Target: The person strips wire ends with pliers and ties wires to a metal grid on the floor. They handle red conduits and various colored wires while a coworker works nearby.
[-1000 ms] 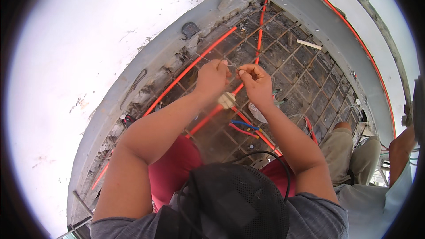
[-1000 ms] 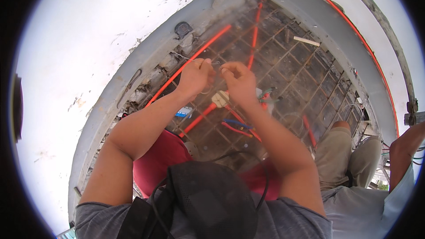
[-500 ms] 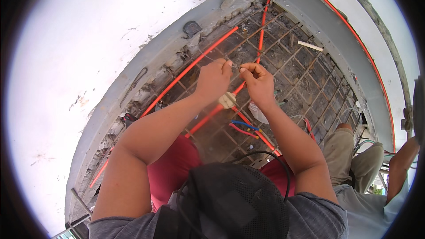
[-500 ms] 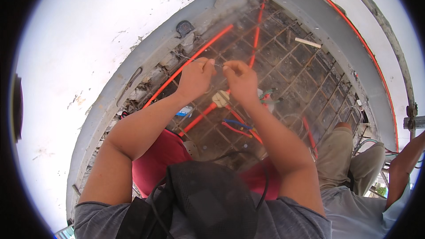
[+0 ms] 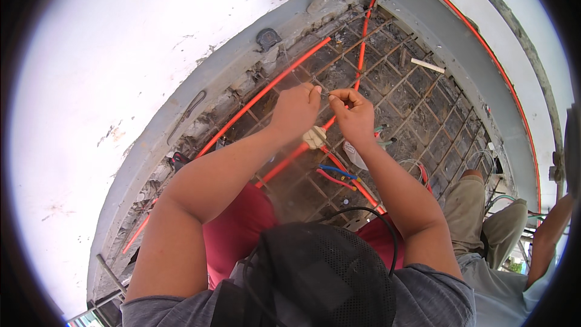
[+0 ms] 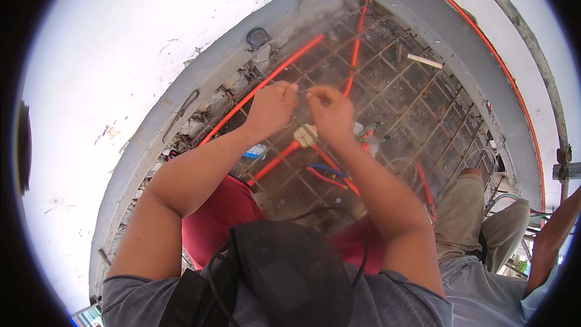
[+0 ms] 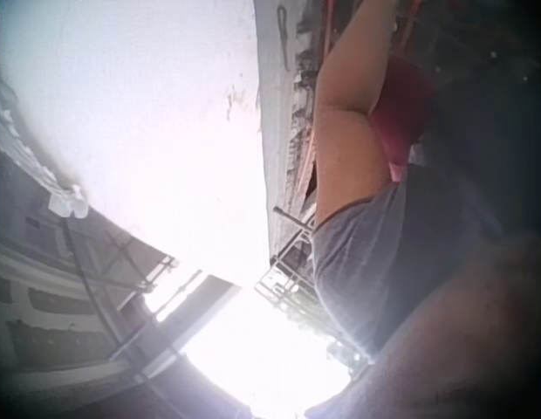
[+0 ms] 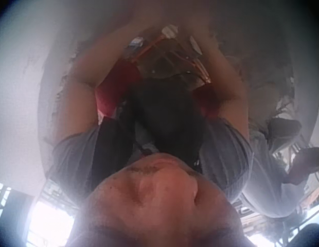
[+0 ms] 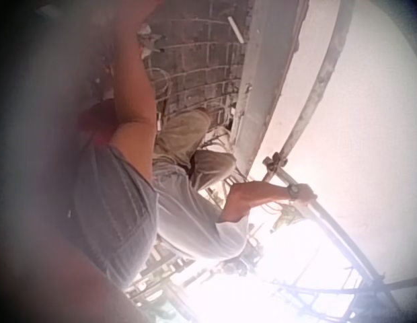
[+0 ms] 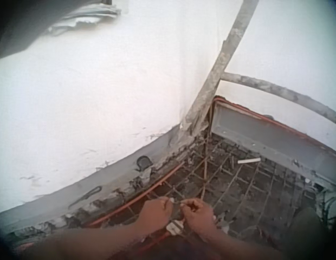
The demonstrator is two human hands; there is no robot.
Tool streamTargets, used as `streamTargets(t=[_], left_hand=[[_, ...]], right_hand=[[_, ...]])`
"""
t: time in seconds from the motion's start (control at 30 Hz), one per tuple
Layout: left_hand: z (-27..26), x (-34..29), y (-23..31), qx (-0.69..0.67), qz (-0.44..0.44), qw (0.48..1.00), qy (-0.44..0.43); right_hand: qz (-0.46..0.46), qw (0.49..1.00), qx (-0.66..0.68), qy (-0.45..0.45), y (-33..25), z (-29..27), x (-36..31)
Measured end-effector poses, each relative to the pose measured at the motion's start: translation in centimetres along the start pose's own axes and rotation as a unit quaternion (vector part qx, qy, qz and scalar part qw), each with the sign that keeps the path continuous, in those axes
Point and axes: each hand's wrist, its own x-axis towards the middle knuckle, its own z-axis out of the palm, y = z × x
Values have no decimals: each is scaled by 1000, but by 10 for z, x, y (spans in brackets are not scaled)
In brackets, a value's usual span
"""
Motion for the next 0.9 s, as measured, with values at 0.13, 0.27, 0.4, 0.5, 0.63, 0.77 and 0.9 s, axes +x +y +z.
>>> streamTargets(t=[0.13,0.27,0.4,0.5,0.63,0.77,0.9], left_hand=[[-1,-1,1,13,12,1000,-20],[-5,-1,3,0,31,999,-31],[-12,-3,7,-26,40,998,-41],[-14,-6,12,-88,-11,995,-42],[-16,-6,12,-162,-38,985,-45],[-13,-3,3,-184,-51,981,-45],[-12,0,-7,-205,-60,976,-33]], right_hand=[[30,999,33,9,1,5,1],[70,995,69,-7,-8,3,-1],[80,993,91,-17,-17,0,-2],[86,989,120,-16,-22,0,-3],[76,990,116,-21,-28,3,-6],[68,988,135,-44,-34,5,-8],[65,983,160,-64,-37,5,-11]])
